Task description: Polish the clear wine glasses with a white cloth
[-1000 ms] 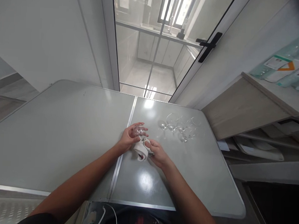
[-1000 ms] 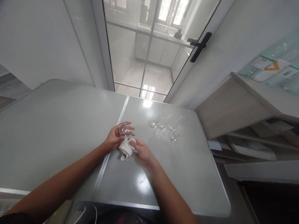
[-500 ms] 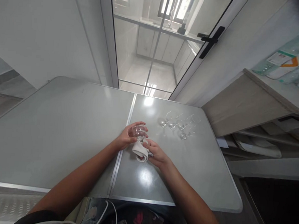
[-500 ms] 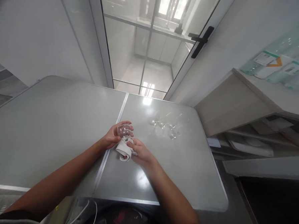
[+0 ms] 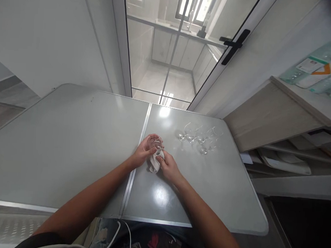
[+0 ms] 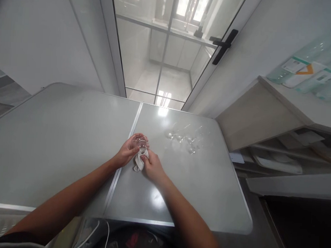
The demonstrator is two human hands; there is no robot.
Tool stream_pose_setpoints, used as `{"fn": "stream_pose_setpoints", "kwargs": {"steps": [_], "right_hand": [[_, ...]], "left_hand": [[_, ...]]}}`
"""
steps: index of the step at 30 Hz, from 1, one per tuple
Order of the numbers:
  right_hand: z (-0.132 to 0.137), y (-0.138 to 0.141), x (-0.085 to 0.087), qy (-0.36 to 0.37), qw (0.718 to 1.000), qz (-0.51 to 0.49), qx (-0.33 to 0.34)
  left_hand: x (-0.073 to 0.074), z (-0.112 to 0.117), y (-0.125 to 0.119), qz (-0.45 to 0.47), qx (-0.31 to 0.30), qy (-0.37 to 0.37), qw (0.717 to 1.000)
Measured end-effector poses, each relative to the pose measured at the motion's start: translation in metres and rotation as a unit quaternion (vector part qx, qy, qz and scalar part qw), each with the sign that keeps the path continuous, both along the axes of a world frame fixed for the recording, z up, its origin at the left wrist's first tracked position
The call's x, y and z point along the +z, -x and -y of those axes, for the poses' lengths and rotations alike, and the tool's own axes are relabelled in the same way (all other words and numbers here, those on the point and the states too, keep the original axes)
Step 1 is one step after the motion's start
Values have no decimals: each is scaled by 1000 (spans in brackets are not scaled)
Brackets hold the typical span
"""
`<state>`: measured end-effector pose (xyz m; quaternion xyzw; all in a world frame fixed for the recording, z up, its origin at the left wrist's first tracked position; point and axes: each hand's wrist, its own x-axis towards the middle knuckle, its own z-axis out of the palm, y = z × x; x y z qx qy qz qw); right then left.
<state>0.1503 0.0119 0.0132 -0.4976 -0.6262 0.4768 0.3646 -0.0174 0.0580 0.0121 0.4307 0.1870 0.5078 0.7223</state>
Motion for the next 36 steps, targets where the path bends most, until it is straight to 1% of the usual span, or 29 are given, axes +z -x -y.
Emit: {"fn": "stream_pose_setpoints", "kwargs": {"steps": [1,3,5,6,7,8,10,11,12,13,14,15,16,17,19,20,21,22,23,24,25,26,28,29,31,32,33,35,36], "right_hand": [[-1,-1,-1,54,994,-91,25],[-1,-3,-1,160,956,-233,80],[-1,-3,0,230,919,-298,117],[-1,-3,1,236,916,-302,119],[-1,-3,2,220,926,-284,111],[-1,-2,2,184,948,-242,91],[-1,-2,2,70,994,-85,21],[-1,-1,2,8,1000,15,-16],[-2,-1,2,-47,992,109,-44],[-2,-2,2,-88,977,184,-61],[-2,-3,2,-115,963,233,-67],[-3,-4,2,-126,957,255,-63],[-3,-6,2,-123,959,251,-53],[-4,-9,3,-107,969,221,-39],[-6,-14,3,-29,996,88,4],[-7,-17,2,30,999,-3,36],[-8,-20,2,95,989,-94,70],[-9,-21,1,157,968,-170,102],[-9,-22,1,206,945,-223,125],[-9,-22,0,232,931,-249,134],[-9,-20,0,229,932,-248,129],[-9,-18,0,199,949,-218,110],[-8,-13,1,82,992,-86,35],[-7,-11,2,19,1000,-4,-7],[-6,-7,2,-65,989,116,-65],[-6,-6,3,-78,986,129,-76],[-6,-6,2,-71,989,107,-70],[-7,-6,2,-9,999,-3,-42],[-6,-7,3,28,997,-64,-45]], "left_hand": [[2,0,1,15,-18,17,1000],[5,1,2,38,-54,42,997],[7,1,3,48,-69,50,995],[7,1,2,46,-68,50,995],[7,1,2,39,-60,45,996],[6,1,1,25,-45,37,998],[2,0,-1,-14,-2,11,1000],[0,0,-1,-35,17,-4,999],[-2,-1,-2,-51,31,-18,998],[-4,-1,-2,-60,35,-28,997],[-5,-2,-2,-62,30,-33,997],[-5,-3,-1,-57,20,-32,998],[-5,-3,0,-47,8,-26,999],[-5,-4,1,-36,-4,-16,999],[-2,-5,4,-13,-29,11,999],[0,-5,5,-3,-44,23,999],[2,-4,6,6,-61,31,998],[4,-4,6,11,-76,36,996],[5,-4,6,14,-84,37,996],[5,-4,5,13,-83,37,996],[4,-3,4,8,-72,35,997],[3,-3,3,-1,-53,31,998],[-2,-4,1,-31,-3,13,999],[-4,-4,1,-46,19,1,999],[-7,-4,0,-60,46,-22,997],[-7,-4,0,-57,50,-28,997],[-7,-4,0,-49,47,-29,997],[-5,-3,-1,-28,26,-16,999],[-3,-3,-2,-19,17,-5,1000]]}}
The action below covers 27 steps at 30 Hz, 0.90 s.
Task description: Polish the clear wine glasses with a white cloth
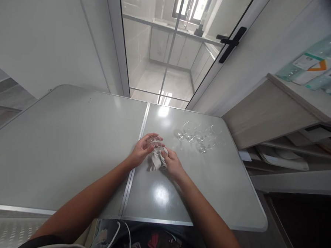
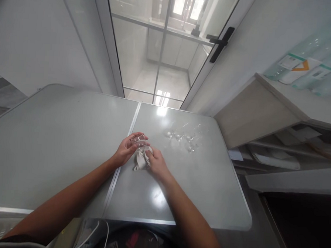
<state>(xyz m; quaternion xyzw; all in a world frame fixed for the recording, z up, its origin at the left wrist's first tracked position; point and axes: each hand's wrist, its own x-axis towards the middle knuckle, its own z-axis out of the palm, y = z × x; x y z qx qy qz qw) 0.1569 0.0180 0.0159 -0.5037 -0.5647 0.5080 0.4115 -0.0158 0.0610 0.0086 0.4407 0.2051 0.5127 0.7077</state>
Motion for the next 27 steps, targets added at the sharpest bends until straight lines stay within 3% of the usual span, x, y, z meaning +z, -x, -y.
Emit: {"fn": "stream_pose_setpoints", "kwargs": {"steps": [2,4,5,8,11,12,14,18,22,27], "right_hand": [[2,-2,2,26,995,-71,-62],[5,-5,6,-38,987,-48,-150],[7,-6,8,-94,983,-12,-160],[8,-8,10,-261,956,133,-35],[6,-6,7,-347,900,251,83],[5,-4,6,-354,892,266,93],[5,-2,5,-336,903,256,73],[6,-1,2,-273,941,193,-54],[8,-2,-2,-321,914,227,-102],[10,-1,-3,-385,887,201,-157]], "left_hand": [[2,0,-2,14,1,28,1000],[2,-1,-3,22,22,54,998],[2,-1,-3,22,29,66,997],[0,-1,-3,0,27,87,996],[-2,-1,-2,-16,22,78,997],[-3,-1,-2,-18,22,70,997],[-6,0,-3,-30,24,46,998],[-7,1,-7,-51,49,-13,997],[-2,2,-6,-49,68,-35,996],[2,8,-7,-77,7,-24,997]]}}
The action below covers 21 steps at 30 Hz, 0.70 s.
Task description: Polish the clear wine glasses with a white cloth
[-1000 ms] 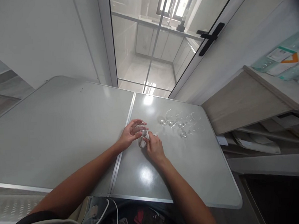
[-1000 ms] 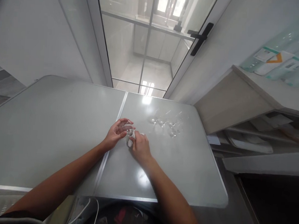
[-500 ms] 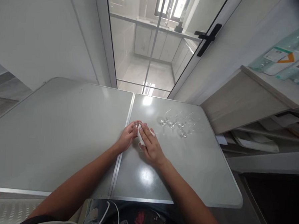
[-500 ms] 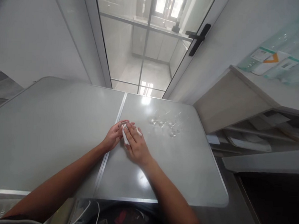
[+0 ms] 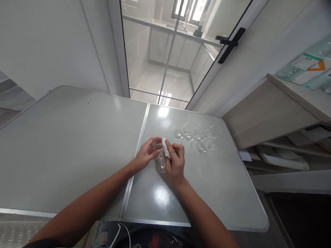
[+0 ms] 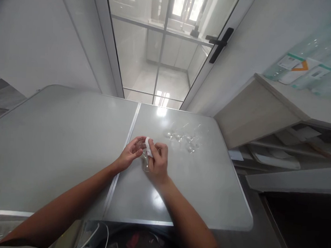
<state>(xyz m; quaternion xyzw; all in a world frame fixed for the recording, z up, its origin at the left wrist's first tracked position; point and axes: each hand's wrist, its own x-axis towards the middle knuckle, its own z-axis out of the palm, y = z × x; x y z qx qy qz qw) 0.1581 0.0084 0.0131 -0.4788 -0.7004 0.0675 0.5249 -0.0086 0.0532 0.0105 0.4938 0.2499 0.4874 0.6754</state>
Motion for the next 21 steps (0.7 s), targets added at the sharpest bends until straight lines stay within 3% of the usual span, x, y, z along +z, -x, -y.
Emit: {"fn": "stream_pose_setpoints", "kwargs": {"steps": [2,6,10,17,21], "right_hand": [[1,-1,0,2,1000,-3,-3],[1,-2,0,-22,993,96,72],[0,0,4,-29,994,95,40],[0,3,-8,87,987,43,131],[-3,5,-6,254,950,-46,178]], "left_hand": [[0,1,-1,19,21,-5,1000],[-2,0,-2,49,36,-8,998],[-6,2,-4,45,17,-25,999],[0,-6,0,88,109,-17,990],[4,-9,5,115,117,22,986]]}}
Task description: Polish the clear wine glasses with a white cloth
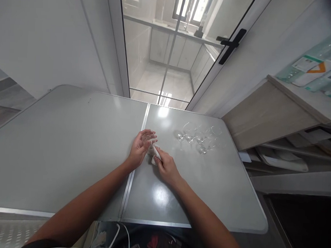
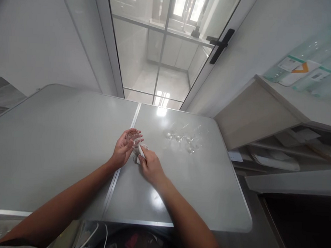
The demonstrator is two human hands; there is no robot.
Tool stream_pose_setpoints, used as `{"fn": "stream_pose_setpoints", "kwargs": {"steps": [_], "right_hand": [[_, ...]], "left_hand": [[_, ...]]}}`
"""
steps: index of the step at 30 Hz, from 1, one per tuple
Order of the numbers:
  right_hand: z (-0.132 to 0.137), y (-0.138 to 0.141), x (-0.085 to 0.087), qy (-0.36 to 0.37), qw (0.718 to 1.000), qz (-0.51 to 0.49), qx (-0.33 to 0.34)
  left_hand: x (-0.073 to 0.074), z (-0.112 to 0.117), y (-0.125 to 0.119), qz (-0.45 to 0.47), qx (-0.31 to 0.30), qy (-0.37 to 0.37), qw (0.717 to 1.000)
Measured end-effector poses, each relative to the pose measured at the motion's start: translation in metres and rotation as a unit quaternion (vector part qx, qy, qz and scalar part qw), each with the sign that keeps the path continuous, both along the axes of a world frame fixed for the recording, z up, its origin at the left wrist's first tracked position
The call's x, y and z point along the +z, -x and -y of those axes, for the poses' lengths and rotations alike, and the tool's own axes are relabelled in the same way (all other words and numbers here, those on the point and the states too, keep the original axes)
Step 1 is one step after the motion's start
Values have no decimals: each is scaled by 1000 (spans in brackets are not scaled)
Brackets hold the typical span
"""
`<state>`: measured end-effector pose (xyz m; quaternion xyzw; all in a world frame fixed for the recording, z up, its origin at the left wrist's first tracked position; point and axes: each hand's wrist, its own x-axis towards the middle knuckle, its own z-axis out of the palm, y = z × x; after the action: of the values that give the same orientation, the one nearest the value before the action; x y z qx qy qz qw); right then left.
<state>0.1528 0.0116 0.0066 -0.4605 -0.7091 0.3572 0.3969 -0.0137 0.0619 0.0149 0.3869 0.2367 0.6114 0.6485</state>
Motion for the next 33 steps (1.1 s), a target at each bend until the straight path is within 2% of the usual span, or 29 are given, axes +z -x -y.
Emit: {"fn": "stream_pose_setpoints", "kwargs": {"steps": [2,4,6,7,8,10,12,14,16,18,20,22,24,25,27,30,33], "right_hand": [[-1,0,7,132,983,-123,22],[-2,0,14,256,930,-259,57],[-1,-1,20,330,877,-338,87],[-1,-1,22,344,867,-350,90],[-1,-1,23,341,870,-348,81],[0,0,24,290,910,-294,43],[2,0,24,205,961,-184,-6],[4,1,22,108,991,-61,-56],[6,1,21,33,995,13,-98],[6,1,20,28,993,19,-115],[4,1,22,99,990,-40,-91],[2,1,23,191,972,-130,-35],[0,0,23,235,952,-196,10],[-1,0,23,233,951,-205,9],[-2,-3,21,185,969,-161,-41],[-2,-7,15,76,989,-8,-128],[-3,-10,9,-17,987,97,-129]], "left_hand": [[2,2,1,28,-56,27,998],[5,5,2,51,-107,53,991],[8,7,3,61,-121,67,988],[8,7,3,61,-118,69,989],[8,7,2,58,-114,67,990],[6,5,1,39,-100,59,992],[3,3,-1,8,-74,50,996],[0,1,-3,-25,-49,36,998],[-2,0,-5,-45,-35,23,998],[-2,0,-5,-40,-27,16,999],[0,0,-5,-18,-20,17,999],[2,1,-4,6,-26,20,999],[3,1,-3,16,-50,27,998],[3,1,-3,15,-64,30,997],[3,0,-2,-2,-80,36,996],[-1,-5,0,-35,-83,57,994],[-6,-8,2,-58,-91,64,992]]}}
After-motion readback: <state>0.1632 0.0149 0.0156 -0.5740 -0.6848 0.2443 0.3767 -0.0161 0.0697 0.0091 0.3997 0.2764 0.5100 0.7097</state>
